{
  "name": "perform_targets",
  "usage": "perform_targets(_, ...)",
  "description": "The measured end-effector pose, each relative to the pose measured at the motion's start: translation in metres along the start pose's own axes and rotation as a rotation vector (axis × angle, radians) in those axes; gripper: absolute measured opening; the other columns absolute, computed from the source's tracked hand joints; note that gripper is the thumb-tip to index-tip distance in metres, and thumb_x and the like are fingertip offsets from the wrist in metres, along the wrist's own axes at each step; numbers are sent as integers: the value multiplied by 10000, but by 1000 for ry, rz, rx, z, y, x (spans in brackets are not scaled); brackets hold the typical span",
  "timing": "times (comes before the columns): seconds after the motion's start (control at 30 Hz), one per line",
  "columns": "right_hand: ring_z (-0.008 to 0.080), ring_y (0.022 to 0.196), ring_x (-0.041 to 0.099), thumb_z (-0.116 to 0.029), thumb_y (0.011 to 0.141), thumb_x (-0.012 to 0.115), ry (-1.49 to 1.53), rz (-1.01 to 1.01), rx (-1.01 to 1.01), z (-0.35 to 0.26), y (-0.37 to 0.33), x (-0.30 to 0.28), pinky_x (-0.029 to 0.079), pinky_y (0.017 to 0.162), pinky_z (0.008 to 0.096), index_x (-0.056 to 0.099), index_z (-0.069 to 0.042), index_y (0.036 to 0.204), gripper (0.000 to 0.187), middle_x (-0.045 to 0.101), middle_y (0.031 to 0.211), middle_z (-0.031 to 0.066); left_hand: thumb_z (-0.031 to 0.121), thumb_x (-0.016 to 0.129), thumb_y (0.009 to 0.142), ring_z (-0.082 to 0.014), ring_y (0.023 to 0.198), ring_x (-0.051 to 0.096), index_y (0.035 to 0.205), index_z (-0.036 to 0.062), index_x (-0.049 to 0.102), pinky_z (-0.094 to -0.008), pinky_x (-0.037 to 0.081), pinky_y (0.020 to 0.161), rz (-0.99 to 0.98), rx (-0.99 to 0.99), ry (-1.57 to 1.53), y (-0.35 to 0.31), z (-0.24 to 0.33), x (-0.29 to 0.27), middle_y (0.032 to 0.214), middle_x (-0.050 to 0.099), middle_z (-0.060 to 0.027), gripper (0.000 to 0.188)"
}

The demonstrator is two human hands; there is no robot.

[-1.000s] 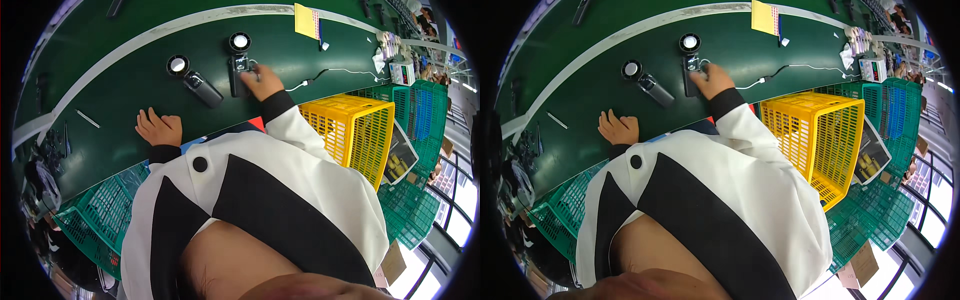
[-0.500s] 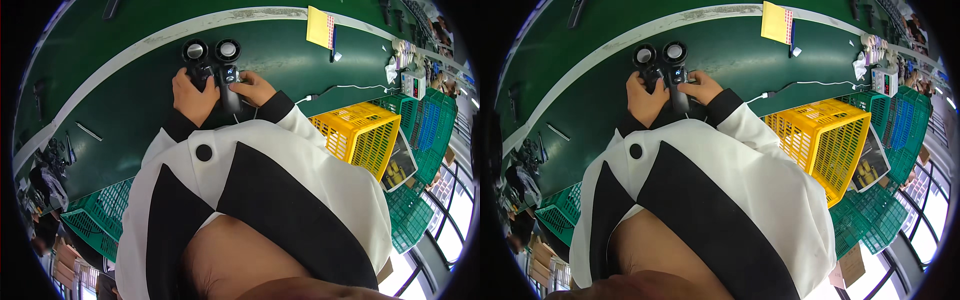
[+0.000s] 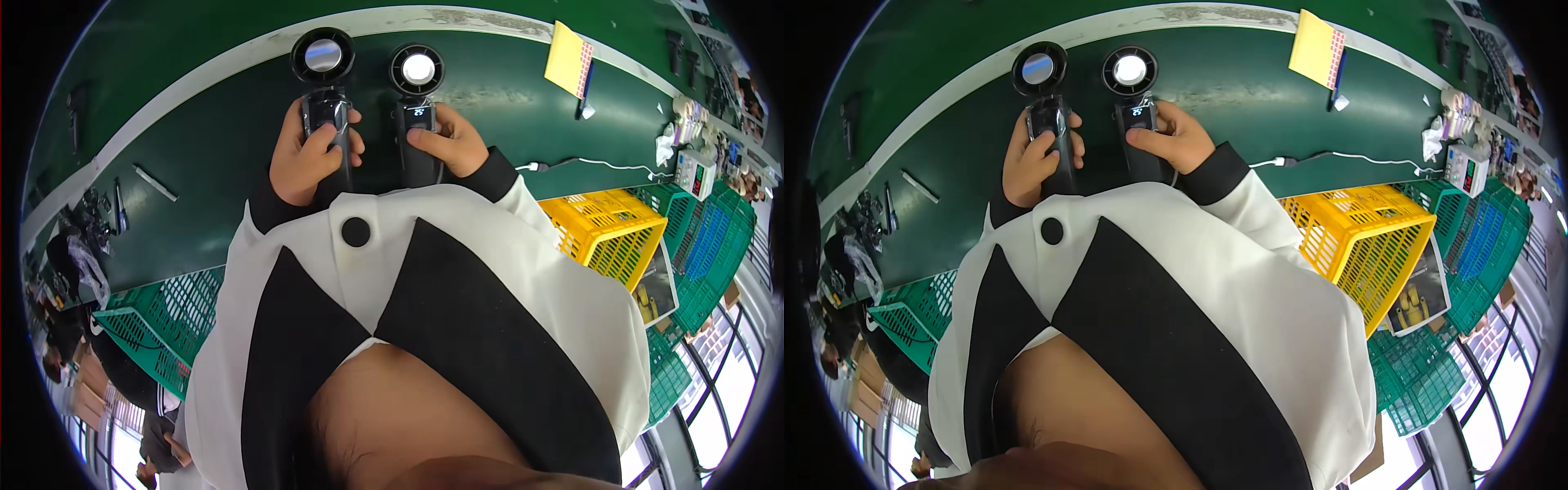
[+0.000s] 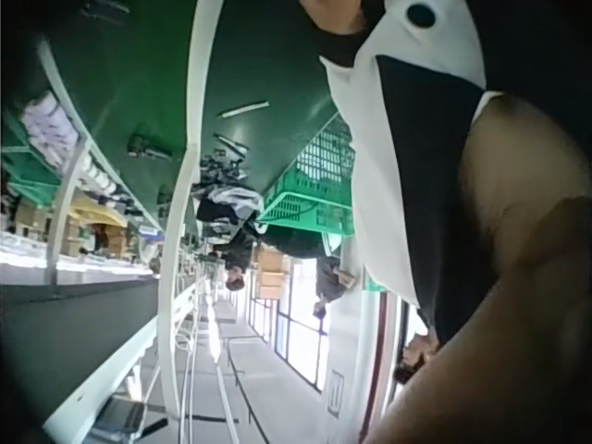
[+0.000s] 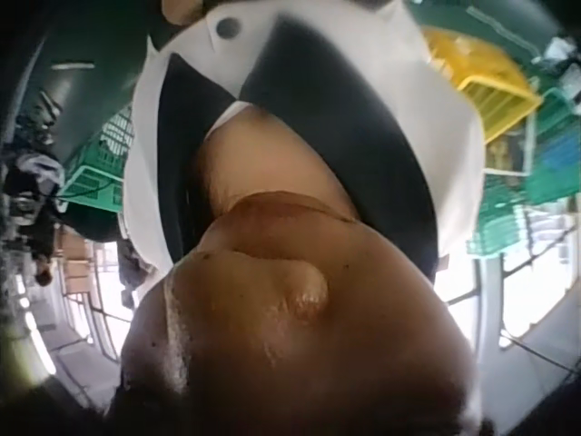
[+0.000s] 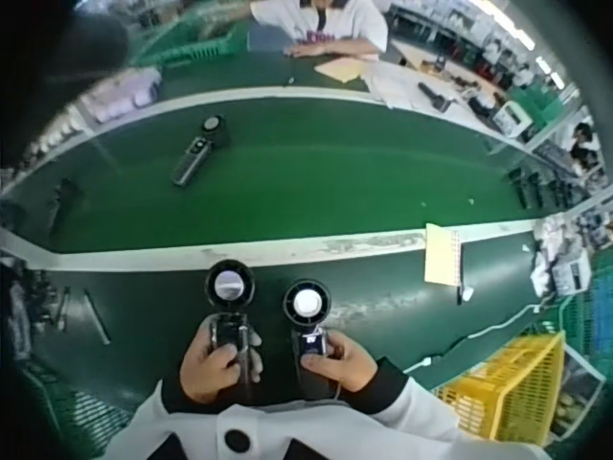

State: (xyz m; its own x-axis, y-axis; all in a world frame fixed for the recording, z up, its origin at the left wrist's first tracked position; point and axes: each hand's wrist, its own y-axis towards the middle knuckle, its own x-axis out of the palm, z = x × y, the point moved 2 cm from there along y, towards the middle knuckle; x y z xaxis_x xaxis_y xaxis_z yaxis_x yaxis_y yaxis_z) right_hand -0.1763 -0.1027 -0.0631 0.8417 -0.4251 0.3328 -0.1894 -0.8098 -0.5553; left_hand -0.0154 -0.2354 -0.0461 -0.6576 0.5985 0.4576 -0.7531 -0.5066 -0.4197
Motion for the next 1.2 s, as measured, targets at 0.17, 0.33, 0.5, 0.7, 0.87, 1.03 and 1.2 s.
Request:
perform_targets(0.17, 68, 799, 536, -112, 808, 610, 5, -65, -5, -10, 0, 18, 437, 702, 220, 486, 0, 1104, 340, 579, 923, 27, -59, 367, 756, -207, 693, 577, 1137, -20, 303, -326, 501, 584, 68, 66, 3, -14, 6, -5, 973, 527, -163, 389)
perform_targets(0.33, 76, 810, 527, -126, 782, 655, -151, -101, 35, -13, 10, 33, 429, 710, 229, 493, 27, 1070, 364, 579, 912, 32, -45, 400, 739, -221, 674, 573, 1101, -33, 317, -341, 488, 560, 113, 118, -89, -25, 7, -27, 958, 529, -168, 372)
perform_targets(0.5, 93, 718, 531, -201, 766, 662, -427, -42, 99, 9, 33, 56, 430, 625, 236, 545, 31, 933, 309, 589, 820, 51, 11, 457, 767, -245, 712, 573, 1109, -27, 351, -357, 506, 596, 420, 236, -19, -60, 1, -88, 984, 523, -200, 360)
perform_targets(0.7, 114, 714, 541, -255, 753, 671, -602, -26, 21, 35, 43, 62, 439, 641, 257, 531, 35, 972, 389, 597, 807, 75, 64, 563, 777, -211, 732, 582, 1063, -2, 421, -320, 502, 607, 932, 407, 485, -136, 18, -228, 915, 556, -143, 326)
perform_targets(0.87, 152, 688, 555, -319, 750, 661, -629, -36, -33, 43, 48, 66, 448, 611, 284, 520, 44, 986, 456, 595, 791, 105, 221, 693, 668, -265, 910, 557, 1213, -48, 421, -326, 431, 793, 1260, 132, 998, -174, 40, -384, 1033, 561, -186, 666)
perform_targets(1.03, 187, 764, 581, -378, 764, 645, -563, 38, 18, 39, 53, 64, 460, 701, 300, 541, 26, 1010, 484, 610, 845, 127, 216, 673, 655, -352, 840, 564, 1043, -9, 508, -396, 430, 764, 1150, -16, 1344, -151, 56, -424, 903, 575, -231, 478)
perform_targets(1.2, 224, 860, 576, -345, 795, 628, -566, 64, -217, 33, 55, 53, 451, 743, 319, 547, 16, 1016, 430, 594, 950, 164, 123, 642, 595, -326, 826, 567, 975, 17, 594, -410, 458, 751, 1533, 358, 1558, -89, 103, -311, 865, 595, -183, 397)
